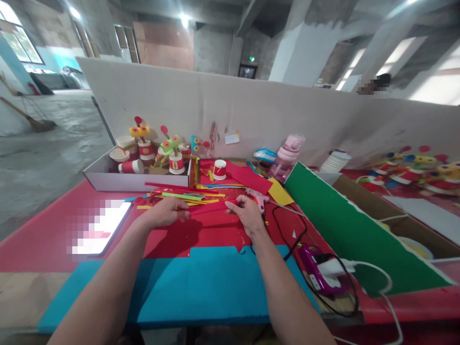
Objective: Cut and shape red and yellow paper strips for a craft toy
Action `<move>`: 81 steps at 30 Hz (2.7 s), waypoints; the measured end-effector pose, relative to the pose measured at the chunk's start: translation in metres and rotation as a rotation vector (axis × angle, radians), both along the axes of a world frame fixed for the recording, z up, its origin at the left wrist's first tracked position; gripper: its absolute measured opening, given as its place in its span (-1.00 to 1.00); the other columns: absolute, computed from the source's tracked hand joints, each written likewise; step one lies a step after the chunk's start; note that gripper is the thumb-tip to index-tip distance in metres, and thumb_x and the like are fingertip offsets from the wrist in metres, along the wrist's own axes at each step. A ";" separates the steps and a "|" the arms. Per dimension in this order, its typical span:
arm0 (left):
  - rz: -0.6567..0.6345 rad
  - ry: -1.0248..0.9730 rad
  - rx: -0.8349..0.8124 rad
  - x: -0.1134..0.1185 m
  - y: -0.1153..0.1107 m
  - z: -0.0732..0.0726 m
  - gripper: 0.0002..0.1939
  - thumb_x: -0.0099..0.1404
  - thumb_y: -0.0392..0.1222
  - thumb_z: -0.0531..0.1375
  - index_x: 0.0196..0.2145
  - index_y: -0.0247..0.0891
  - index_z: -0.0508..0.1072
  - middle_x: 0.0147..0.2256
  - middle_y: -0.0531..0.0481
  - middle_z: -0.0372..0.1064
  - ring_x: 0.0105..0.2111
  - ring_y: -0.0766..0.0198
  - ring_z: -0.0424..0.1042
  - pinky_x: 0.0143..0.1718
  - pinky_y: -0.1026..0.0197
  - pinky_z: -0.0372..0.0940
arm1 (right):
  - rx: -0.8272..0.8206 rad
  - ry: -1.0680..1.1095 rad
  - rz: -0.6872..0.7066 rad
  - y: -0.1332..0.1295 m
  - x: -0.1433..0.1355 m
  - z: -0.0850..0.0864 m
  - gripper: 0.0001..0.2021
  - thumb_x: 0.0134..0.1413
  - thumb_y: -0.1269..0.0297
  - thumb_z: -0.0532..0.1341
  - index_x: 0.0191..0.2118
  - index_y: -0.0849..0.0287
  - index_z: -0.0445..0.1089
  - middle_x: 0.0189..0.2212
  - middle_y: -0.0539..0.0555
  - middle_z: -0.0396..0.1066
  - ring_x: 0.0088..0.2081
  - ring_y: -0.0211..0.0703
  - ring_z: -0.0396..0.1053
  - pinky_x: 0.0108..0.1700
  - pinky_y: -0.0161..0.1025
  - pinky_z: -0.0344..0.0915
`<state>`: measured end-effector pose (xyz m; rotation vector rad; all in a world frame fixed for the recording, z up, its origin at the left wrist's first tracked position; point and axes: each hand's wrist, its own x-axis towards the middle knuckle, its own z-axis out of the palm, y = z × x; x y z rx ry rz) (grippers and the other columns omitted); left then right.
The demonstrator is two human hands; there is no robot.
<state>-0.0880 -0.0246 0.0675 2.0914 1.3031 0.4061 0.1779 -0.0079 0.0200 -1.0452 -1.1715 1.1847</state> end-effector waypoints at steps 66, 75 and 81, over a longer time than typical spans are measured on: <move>-0.110 -0.055 -0.248 -0.001 -0.001 0.000 -0.67 0.23 0.02 0.13 -0.46 -0.28 0.52 -0.45 -0.05 0.52 -0.37 0.21 0.46 -0.27 0.27 0.23 | 0.089 -0.054 -0.041 -0.001 0.001 0.005 -0.69 -0.23 0.03 0.38 -0.47 0.16 0.39 -0.71 -0.09 0.35 -0.62 -0.24 0.39 -0.43 -0.27 0.42; -0.014 -0.063 -0.091 0.025 -0.005 0.004 -0.39 0.06 0.14 0.25 0.03 -0.16 0.42 0.00 -0.07 0.42 -0.06 0.07 0.37 -0.11 0.21 0.21 | 0.216 -0.189 0.021 -0.011 -0.017 0.006 -0.74 -0.12 0.06 0.33 -0.48 0.15 0.39 -0.67 -0.05 0.37 -0.59 -0.23 0.39 -0.50 -0.34 0.27; 0.032 -0.152 -0.076 0.066 -0.007 -0.003 -0.56 0.05 0.15 0.23 -0.30 -0.30 0.53 -0.45 0.06 0.44 -0.40 0.24 0.35 -0.39 0.27 0.18 | 0.249 -0.169 0.125 -0.022 -0.029 0.010 -0.79 -0.08 0.12 0.31 -0.50 0.15 0.39 -0.63 -0.05 0.38 -0.58 -0.27 0.36 -0.50 -0.34 0.29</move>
